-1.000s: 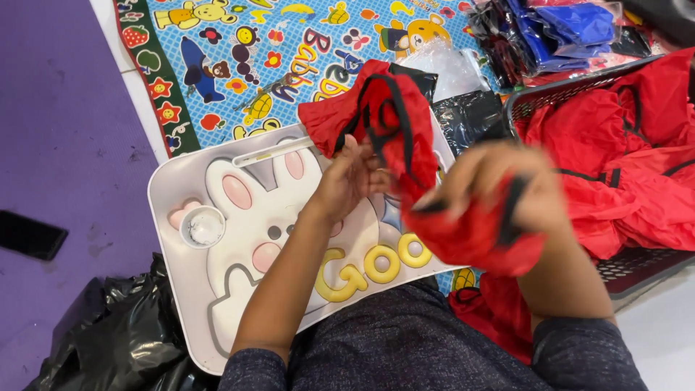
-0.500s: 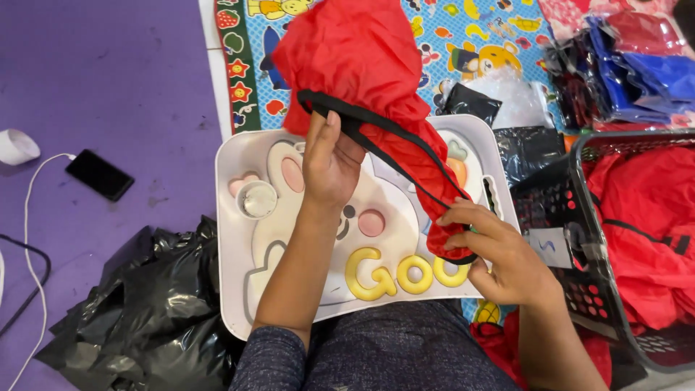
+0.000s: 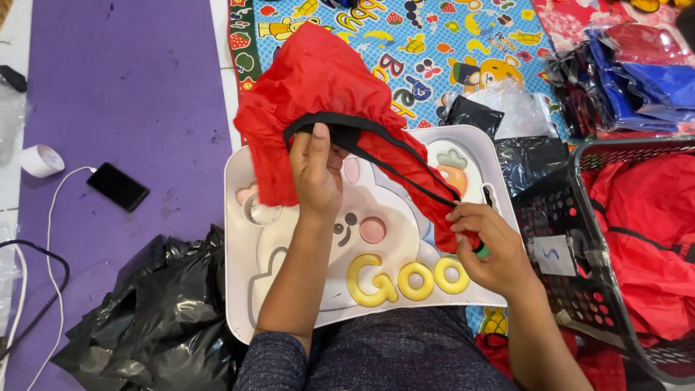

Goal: The person prepares a red fabric item by hand and using shears; they spread the red item out, pull at a black elastic band, and use shears to trim a part of the red fabric.

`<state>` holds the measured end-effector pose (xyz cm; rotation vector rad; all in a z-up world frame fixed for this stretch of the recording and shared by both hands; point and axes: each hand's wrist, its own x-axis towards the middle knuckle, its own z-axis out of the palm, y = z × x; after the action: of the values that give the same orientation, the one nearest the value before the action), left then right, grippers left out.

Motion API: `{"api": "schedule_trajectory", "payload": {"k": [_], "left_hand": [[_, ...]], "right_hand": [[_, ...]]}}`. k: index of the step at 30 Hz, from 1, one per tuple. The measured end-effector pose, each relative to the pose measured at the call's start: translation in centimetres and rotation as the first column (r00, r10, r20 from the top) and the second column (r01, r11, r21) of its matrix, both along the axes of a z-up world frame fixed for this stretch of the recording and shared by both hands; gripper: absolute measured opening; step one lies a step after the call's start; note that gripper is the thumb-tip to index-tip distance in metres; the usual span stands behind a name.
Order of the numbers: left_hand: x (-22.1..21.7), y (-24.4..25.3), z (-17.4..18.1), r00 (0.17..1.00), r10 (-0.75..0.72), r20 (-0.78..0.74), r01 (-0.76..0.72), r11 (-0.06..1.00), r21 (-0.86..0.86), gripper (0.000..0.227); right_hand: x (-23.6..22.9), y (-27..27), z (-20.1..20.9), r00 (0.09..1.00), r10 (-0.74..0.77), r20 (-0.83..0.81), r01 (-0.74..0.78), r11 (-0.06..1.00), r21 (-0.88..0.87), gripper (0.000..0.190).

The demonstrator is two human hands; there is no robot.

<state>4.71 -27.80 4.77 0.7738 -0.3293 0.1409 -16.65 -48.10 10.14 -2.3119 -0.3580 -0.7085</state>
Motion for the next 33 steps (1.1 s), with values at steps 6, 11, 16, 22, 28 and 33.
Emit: {"api": "schedule_trajectory", "payload": {"k": [6, 11, 16, 22, 28, 33], "left_hand": [[-1.0, 2.0, -1.2, 0.967, 0.247, -0.060, -0.225, 0.943, 0.246, 0.019], [-4.3, 2.2, 1.5, 0.950, 0.302, -0.079, -0.249, 0.885, 0.395, 0.026], [-6.9, 2.5, 1.7, 0.961, 0.243, -0.128, -0.157, 0.869, 0.469, 0.037], [-8.6, 6.0, 4.7, 0.953, 0.225, -0.204, -0.100, 0.866, 0.490, 0.051], [-8.9, 10.6, 4.6, 0.806, 0.478, 0.349, -0.396, -0.003, 0.918, 0.044], [-8.0, 8.6, 10.8, 0.842, -0.084, 0.533, -0.511, 0.193, 0.837, 0.049]], "right_hand": [[0.3, -0.3, 0.6, 0.977, 0.143, -0.160, -0.084, 0.941, 0.328, 0.020], [4.1, 1.8, 2.5, 1.000, 0.003, -0.008, -0.002, 0.993, 0.119, 0.020], [8.9, 5.9, 1.3, 0.988, 0.076, 0.136, -0.099, 0.980, 0.172, 0.042], [11.2, 4.1, -3.0, 0.939, 0.236, -0.250, 0.044, 0.638, 0.769, 0.014], [10.7, 4.1, -1.8, 0.887, 0.307, -0.344, 0.133, 0.545, 0.828, 0.019], [10.0, 4.9, 1.0, 0.802, 0.402, -0.443, 0.005, 0.735, 0.678, 0.025]]}}
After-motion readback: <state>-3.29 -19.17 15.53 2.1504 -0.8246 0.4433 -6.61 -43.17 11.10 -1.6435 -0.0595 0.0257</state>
